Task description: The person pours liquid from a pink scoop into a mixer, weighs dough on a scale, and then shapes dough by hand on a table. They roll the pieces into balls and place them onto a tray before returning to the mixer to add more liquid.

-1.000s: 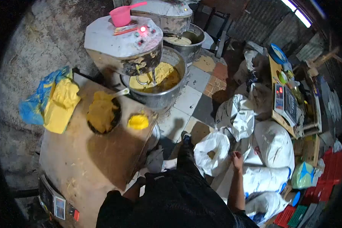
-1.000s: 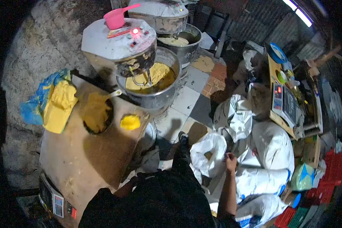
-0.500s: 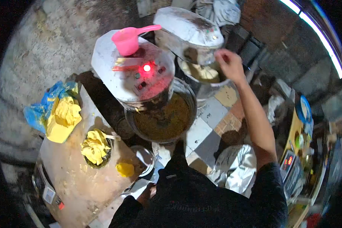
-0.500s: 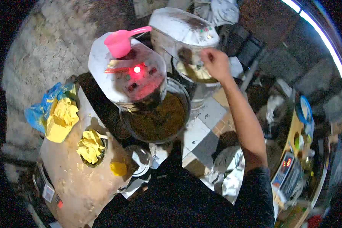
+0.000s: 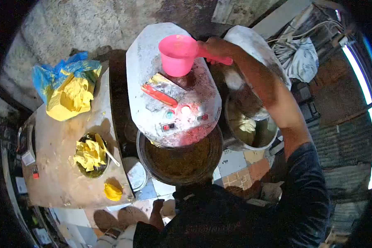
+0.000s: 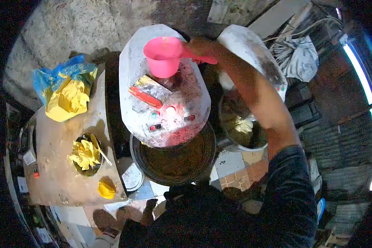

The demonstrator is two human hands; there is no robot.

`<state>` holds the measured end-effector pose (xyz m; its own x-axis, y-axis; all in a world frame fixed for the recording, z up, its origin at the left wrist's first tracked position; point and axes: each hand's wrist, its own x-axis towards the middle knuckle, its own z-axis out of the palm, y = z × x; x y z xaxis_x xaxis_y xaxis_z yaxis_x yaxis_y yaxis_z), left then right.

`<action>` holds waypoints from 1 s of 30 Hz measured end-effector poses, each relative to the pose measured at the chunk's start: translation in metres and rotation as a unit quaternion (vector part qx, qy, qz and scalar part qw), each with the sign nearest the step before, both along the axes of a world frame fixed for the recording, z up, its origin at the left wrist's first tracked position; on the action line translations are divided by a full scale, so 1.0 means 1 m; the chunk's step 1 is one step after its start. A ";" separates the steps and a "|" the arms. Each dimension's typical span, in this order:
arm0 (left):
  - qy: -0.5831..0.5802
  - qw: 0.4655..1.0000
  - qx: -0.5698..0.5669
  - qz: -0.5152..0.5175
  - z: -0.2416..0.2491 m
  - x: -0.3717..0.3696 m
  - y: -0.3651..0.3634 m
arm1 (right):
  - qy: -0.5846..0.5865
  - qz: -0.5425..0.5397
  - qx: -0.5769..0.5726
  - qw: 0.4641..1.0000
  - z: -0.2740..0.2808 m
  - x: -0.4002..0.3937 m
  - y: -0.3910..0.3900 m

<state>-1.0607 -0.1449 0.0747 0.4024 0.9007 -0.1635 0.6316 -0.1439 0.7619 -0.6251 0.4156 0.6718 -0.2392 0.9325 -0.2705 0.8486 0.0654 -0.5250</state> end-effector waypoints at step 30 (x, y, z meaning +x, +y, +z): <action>-0.084 0.753 -0.264 0.596 0.016 0.416 -0.086 | 0.207 0.096 -0.127 0.965 -0.057 0.343 -0.255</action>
<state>-0.6447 -0.2313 0.0906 -0.5861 0.4651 -0.6635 -0.0407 0.8009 0.5974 -0.2816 0.1605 0.6144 -0.5379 0.7762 -0.3288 0.5482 0.0259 -0.8359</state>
